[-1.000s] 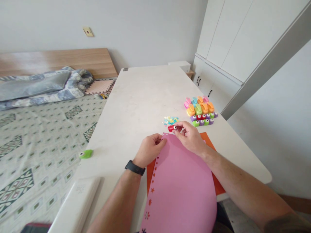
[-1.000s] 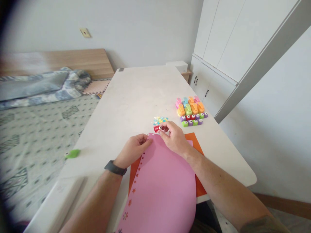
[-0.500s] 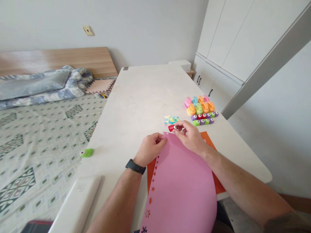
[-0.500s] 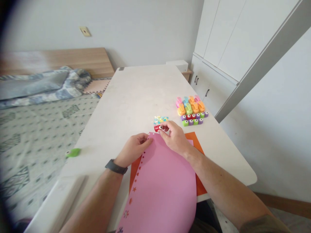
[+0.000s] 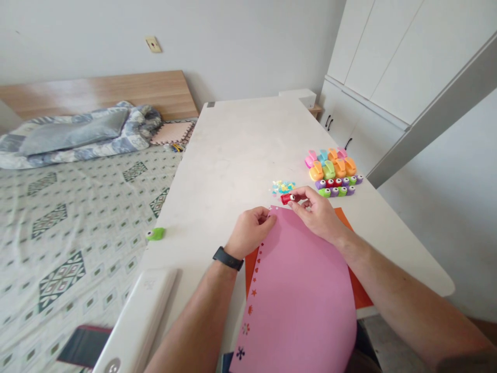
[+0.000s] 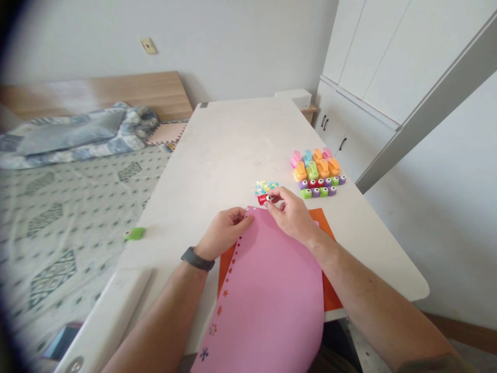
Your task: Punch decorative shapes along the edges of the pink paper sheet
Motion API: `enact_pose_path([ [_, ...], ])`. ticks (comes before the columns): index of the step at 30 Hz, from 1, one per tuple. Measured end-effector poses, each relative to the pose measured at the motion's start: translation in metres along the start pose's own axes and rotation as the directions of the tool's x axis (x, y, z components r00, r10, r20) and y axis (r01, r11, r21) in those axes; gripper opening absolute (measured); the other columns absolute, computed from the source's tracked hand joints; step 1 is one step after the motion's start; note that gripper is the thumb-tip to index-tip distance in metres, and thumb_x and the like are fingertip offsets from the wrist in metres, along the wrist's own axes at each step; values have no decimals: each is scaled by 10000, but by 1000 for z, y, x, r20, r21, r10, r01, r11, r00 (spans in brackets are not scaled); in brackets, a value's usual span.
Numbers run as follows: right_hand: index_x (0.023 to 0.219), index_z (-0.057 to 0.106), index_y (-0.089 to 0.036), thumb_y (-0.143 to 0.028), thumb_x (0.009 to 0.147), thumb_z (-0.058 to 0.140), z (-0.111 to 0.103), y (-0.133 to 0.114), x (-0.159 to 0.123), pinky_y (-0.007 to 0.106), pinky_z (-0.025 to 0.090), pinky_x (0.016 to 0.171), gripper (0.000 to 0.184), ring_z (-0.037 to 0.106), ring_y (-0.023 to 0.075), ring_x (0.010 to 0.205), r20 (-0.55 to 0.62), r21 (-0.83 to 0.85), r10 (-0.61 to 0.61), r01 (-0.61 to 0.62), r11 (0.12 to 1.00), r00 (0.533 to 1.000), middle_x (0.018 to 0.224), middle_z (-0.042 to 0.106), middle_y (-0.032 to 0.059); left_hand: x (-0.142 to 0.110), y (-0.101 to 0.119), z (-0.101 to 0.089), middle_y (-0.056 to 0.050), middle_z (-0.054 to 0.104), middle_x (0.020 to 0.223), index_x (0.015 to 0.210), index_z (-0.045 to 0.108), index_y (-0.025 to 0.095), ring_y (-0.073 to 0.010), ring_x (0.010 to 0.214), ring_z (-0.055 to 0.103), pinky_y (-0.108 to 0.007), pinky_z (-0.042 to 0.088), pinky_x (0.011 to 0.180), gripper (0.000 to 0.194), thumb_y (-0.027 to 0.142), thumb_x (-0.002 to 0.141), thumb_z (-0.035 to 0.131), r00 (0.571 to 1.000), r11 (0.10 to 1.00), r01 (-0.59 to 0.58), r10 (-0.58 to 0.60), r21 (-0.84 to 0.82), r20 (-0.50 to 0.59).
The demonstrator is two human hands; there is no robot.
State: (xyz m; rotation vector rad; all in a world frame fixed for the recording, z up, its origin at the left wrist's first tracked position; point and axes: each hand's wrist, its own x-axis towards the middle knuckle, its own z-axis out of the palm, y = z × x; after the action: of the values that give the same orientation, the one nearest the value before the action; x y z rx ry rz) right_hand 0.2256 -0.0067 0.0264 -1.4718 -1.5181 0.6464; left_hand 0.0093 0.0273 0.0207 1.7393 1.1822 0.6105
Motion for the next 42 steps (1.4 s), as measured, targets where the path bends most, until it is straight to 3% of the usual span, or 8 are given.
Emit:
enact_pose_path([
  [8,1143,640,-262,-298,943,641,0,2,0,381,562,864,204,720,231,997,71,12,-67,66,998,995,1112,762,59,-3,8,-1,-13,684,742,871,696,172,-135,625,559,-231,374,542,296,461,874,629,999,999,33,-33,-40,-5],
  [22,1098,674,-264,-248,929,642,-6,-8,-1,378,527,904,173,684,215,1050,163,-4,-179,182,983,970,1137,746,40,-6,11,-1,0,663,718,838,697,172,-119,604,520,-226,373,542,284,448,874,640,1000,999,-7,5,-46,-26],
  [27,1112,675,-257,-258,908,668,-5,-7,-2,391,537,902,204,680,214,1002,230,-2,-138,142,990,963,1137,742,44,-7,12,-1,-14,680,745,862,706,172,-124,616,523,-225,383,552,293,457,883,641,1000,998,-23,22,-62,-11],
  [32,1274,678,-264,-280,890,701,-7,-4,-2,407,566,911,385,687,218,984,251,8,-66,66,998,966,1228,717,69,-8,15,-1,-9,664,734,877,707,174,-121,610,512,-225,383,554,308,469,903,625,999,996,-41,42,-75,14],
  [42,1317,659,-254,-334,926,686,-13,-3,0,414,559,986,400,692,222,1080,380,185,-21,-54,981,925,1235,725,63,-9,19,0,-12,657,744,866,707,171,-123,631,513,-222,392,562,346,500,916,615,997,994,-80,81,-78,0],
])
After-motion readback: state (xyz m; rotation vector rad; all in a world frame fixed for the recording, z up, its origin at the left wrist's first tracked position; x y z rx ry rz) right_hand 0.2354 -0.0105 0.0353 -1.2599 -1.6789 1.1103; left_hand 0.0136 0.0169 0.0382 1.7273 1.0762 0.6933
